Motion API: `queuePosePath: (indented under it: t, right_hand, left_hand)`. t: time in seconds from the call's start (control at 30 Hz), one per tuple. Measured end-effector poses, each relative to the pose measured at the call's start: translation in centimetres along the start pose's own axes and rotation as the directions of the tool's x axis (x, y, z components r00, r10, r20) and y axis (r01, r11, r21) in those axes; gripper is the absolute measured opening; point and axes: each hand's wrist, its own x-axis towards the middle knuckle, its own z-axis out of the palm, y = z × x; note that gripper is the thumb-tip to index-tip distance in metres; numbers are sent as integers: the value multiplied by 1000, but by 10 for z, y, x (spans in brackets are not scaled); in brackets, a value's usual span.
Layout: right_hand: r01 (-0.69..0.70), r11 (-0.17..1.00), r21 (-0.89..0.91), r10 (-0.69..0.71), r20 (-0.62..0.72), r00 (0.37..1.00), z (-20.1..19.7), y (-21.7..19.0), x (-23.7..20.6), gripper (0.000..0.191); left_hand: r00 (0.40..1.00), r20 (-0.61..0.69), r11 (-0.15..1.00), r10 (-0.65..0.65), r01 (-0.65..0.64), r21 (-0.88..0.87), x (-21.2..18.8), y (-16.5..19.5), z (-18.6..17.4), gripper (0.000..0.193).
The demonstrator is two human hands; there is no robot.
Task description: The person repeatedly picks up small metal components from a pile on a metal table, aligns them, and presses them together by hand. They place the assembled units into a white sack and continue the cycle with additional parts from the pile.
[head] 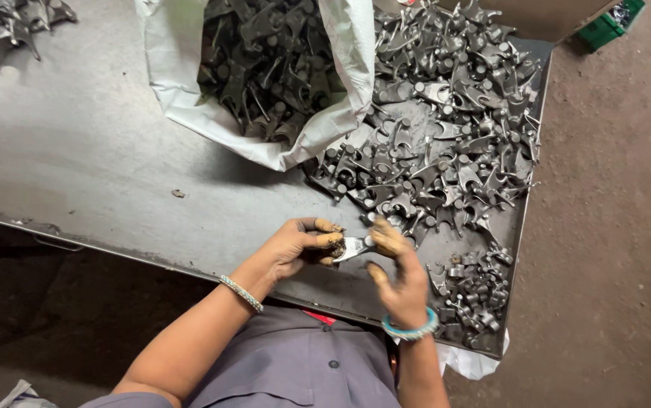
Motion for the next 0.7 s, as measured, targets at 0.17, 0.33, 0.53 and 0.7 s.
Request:
queuePosePath:
  t: [0.17, 0.33, 0.53, 0.7]
  right_hand:
    - [-220, 893, 393, 258, -45, 965, 16, 30, -4, 41]
    - [-342, 831, 439, 425, -104, 899, 14, 56, -25, 40]
    - [-247, 867, 433, 353, -184, 917, 16, 67, -31, 36]
    - [-315, 799, 512, 470, -204, 859, 19, 62, -30, 31]
  left_hand:
    - [992, -3, 984, -125, 123, -126, -2, -19, -10, 23]
    - [994, 38, 972, -100, 106, -212, -4, -34, -10, 27]
    - [991, 26, 958, -130, 133, -254, -3, -41, -3, 32]
    - [996, 3, 974, -84, 83, -210, -1, -42, -1, 31]
